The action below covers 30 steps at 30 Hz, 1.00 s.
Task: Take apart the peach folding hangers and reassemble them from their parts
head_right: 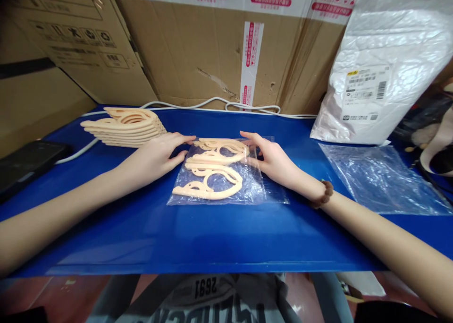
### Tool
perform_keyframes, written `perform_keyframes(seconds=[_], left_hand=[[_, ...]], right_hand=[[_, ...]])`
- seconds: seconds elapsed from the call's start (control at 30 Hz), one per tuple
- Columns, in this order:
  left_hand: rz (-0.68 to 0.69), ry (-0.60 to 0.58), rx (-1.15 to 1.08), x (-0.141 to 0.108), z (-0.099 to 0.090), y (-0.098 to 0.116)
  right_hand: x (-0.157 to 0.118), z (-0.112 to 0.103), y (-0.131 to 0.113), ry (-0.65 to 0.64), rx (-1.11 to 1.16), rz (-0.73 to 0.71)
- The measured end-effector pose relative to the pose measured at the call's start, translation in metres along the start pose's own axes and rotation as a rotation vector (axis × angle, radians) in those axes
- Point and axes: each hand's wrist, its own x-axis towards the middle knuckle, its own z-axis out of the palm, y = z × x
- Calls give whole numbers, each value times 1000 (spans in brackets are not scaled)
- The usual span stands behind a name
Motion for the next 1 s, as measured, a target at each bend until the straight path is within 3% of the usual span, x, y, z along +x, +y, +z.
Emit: perform_keyframes(seconds=[0.33, 0.67, 1.0], left_hand=[[-41, 25, -116, 0, 2, -1], [-29, 36, -87, 2, 9, -2], [-43, 23, -63, 3, 9, 0]], right_hand=[[10, 2, 0, -20, 55, -27], [9, 2, -1, -79, 89, -3], [10, 6, -1, -41, 122, 1]])
